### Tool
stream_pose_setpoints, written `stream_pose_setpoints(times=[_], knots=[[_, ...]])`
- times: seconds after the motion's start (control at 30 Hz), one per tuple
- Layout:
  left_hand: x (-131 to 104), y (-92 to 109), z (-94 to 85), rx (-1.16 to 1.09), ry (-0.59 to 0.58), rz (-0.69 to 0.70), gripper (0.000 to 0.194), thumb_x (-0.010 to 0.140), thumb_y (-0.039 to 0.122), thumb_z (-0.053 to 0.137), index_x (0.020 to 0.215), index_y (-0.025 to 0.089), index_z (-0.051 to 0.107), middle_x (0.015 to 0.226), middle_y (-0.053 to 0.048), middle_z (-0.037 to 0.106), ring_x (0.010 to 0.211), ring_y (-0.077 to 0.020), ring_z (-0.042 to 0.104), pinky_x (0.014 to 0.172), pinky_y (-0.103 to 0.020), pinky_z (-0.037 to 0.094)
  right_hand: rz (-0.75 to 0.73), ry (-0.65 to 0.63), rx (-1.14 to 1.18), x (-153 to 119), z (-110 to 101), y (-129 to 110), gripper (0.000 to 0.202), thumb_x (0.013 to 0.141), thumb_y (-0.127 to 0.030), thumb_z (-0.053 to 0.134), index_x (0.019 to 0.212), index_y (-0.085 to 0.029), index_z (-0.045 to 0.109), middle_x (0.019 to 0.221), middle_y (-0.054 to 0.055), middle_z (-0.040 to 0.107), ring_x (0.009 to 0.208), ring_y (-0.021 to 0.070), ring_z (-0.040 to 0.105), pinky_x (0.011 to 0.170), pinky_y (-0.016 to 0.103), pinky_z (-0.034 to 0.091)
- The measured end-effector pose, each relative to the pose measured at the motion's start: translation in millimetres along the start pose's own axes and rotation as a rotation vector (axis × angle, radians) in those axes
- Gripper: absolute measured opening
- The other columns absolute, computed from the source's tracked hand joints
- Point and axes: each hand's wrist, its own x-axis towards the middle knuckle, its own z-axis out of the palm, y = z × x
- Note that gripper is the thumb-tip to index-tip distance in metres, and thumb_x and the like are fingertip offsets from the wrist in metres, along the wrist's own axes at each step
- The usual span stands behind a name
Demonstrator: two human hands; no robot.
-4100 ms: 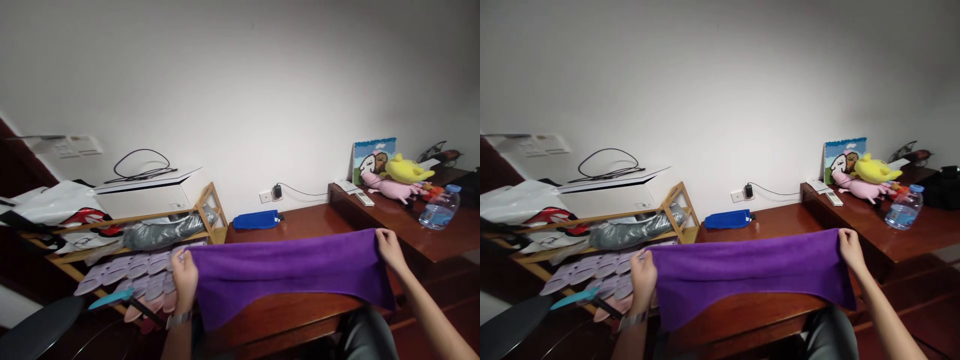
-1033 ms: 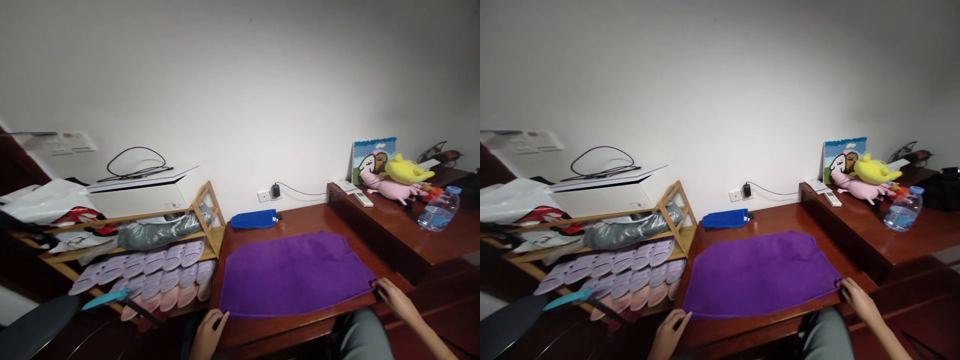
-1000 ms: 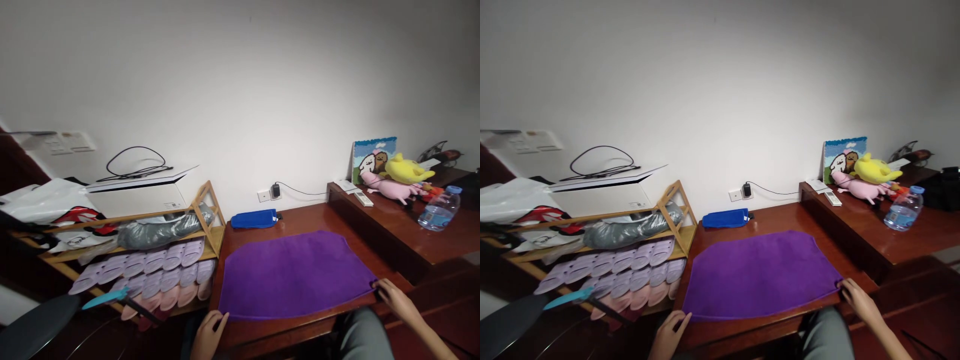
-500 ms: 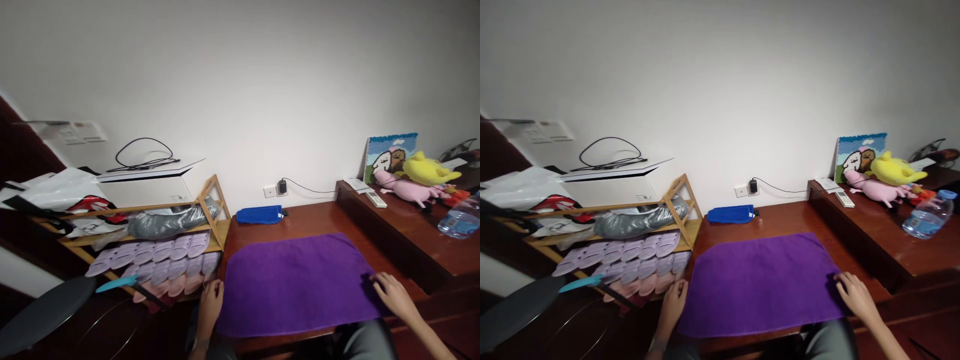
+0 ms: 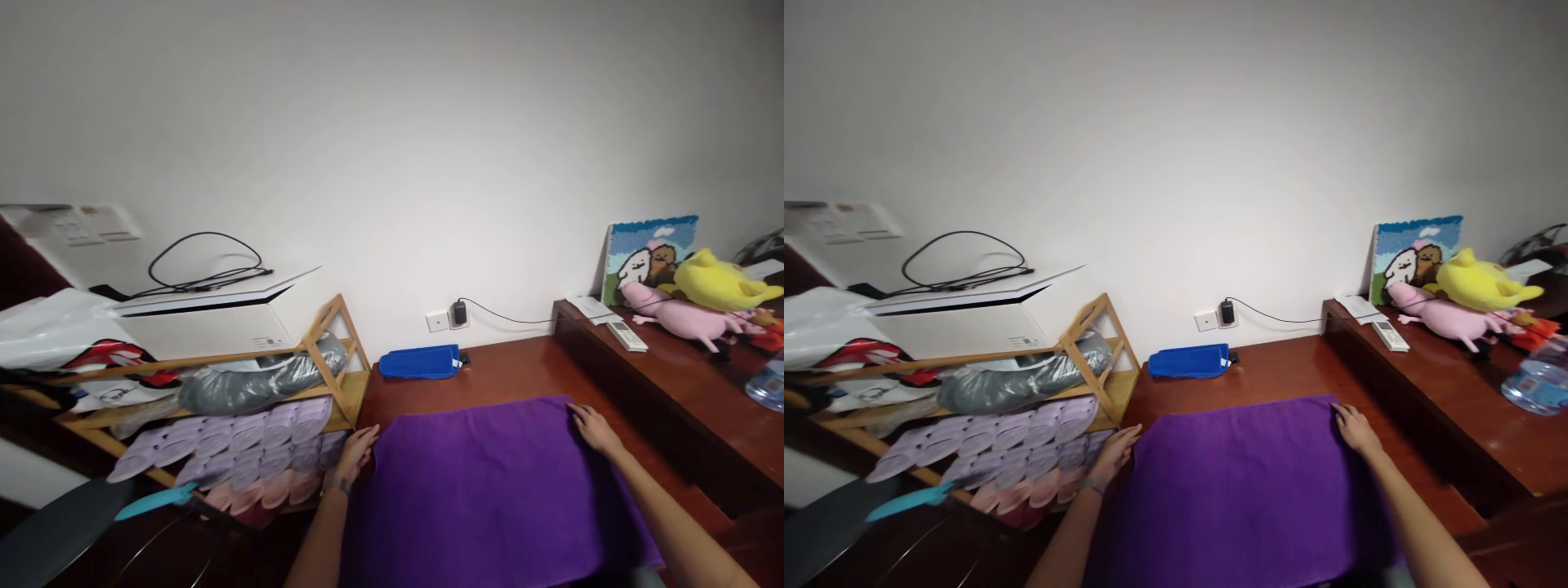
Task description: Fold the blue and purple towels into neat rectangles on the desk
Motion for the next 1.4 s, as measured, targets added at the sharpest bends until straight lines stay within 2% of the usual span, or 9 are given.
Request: stream_pose_setpoints(times=[0.13, 0.23, 0.33, 0.47, 0.73, 1.0, 1.13, 1.27, 1.4], knots=[[3.0, -6.3, 0.2, 0.071, -0.029, 0.003, 0.067, 0.085, 0.074, 0.054, 0.117, 0.016, 0.069, 0.086, -0.009, 0.078, 0.044, -0.0124, 0.055, 0.045, -0.026, 0.038, 0.033, -0.017, -0.044, 12.6, 2.7, 6.1, 0.055, 0.097, -0.045, 0.035, 0.134, -0.024, 0.07, 0.134, 0.015, 0.069, 0.105, 0.0304, 0.073, 0.087, 0.043, 0.058], [11.0, -7.9, 1.0, 0.183, -0.01, 0.027, 0.059, 0.086, 0.07, 0.056, 0.103, 0.015, 0.072, 0.085, -0.009, 0.078, 0.059, -0.0202, 0.068, 0.052, -0.029, 0.046, -0.024, 0.028, -0.129, 11.2, 3.3, -1.7, 0.055, 0.096, -0.036, 0.035, 0.14, -0.024, 0.066, 0.143, 0.015, 0.064, 0.109, 0.0324, 0.07, 0.087, 0.046, 0.058], [18.9, -7.2, 2.5, 0.305, 0.02, 0.077, 0.034, 0.087, 0.052, 0.064, 0.088, 0.019, 0.073, 0.092, -0.009, 0.079, 0.086, -0.0248, 0.074, 0.069, -0.03, 0.051, -0.136, 0.054, -0.168, 6.0, 7.2, -10.1, 0.058, 0.092, -0.023, 0.036, 0.144, -0.025, 0.062, 0.15, 0.013, 0.059, 0.117, 0.0322, 0.065, 0.093, 0.048, 0.056], [24.4, -0.5, 3.4, 0.467, 0.037, 0.139, 0.021, 0.095, 0.031, 0.058, 0.08, 0.02, 0.069, 0.09, -0.008, 0.076, 0.09, -0.0229, 0.073, 0.078, -0.03, 0.049, -0.157, 0.029, -0.186, -0.4, 15.5, -11.0, 0.057, 0.095, -0.024, 0.033, 0.144, -0.025, 0.063, 0.148, 0.01, 0.062, 0.126, 0.0326, 0.06, 0.097, 0.048, 0.054], [14.3, 19.3, 20.2, 0.682, 0.125, 0.343, 0.03, 0.104, 0.029, 0.039, 0.099, 0.02, 0.067, 0.102, -0.011, 0.071, 0.098, -0.0245, 0.069, 0.089, -0.035, 0.047, -0.11, 0.065, -0.186, -7.6, 24.8, -6.2, 0.058, 0.097, -0.029, 0.03, 0.146, -0.022, 0.059, 0.15, 0.009, 0.06, 0.132, 0.0295, 0.058, 0.106, 0.045, 0.05], [4.8, -4.8, 20.4, 0.752, 0.167, 0.476, 0.042, 0.1, 0.023, 0.036, 0.128, 0.017, 0.067, 0.14, -0.017, 0.066, 0.134, -0.0311, 0.058, 0.116, -0.049, 0.039, -0.109, 0.123, -0.193, -10.9, 31.4, 0.9, 0.059, 0.096, -0.034, 0.031, 0.147, -0.019, 0.058, 0.151, 0.012, 0.06, 0.136, 0.0288, 0.057, 0.113, 0.047, 0.046], [10.5, -6.5, 21.6, 0.762, 0.205, 0.532, 0.045, 0.099, 0.023, 0.037, 0.131, 0.016, 0.068, 0.138, -0.018, 0.067, 0.135, -0.0315, 0.058, 0.118, -0.052, 0.038, -0.049, 0.065, -0.22, -8.0, 32.0, -1.0, 0.063, 0.098, -0.037, 0.026, 0.153, -0.021, 0.053, 0.158, 0.007, 0.053, 0.146, 0.0281, 0.047, 0.12, 0.048, 0.038], [16.1, -7.4, 38.5, 0.768, 0.206, 0.621, 0.05, 0.104, 0.034, 0.034, 0.143, 0.018, 0.061, 0.154, -0.013, 0.057, 0.145, -0.0292, 0.048, 0.122, -0.05, 0.036, -0.008, -0.014, -0.252, -1.6, 27.2, -20.9, 0.068, 0.102, -0.042, 0.016, 0.158, -0.017, 0.045, 0.166, 0.007, 0.041, 0.156, 0.0283, 0.031, 0.127, 0.053, 0.024], [15.6, -22.2, 52.1, 0.853, 0.187, 0.552, 0.057, 0.104, 0.047, 0.037, 0.154, 0.024, 0.051, 0.162, -0.011, 0.048, 0.15, -0.0332, 0.043, 0.12, -0.055, 0.037, -0.034, -0.067, -0.224, 1.0, 30.9, -35.1, 0.069, 0.102, -0.045, 0.017, 0.161, -0.016, 0.039, 0.168, 0.008, 0.037, 0.157, 0.0266, 0.027, 0.127, 0.049, 0.024]])
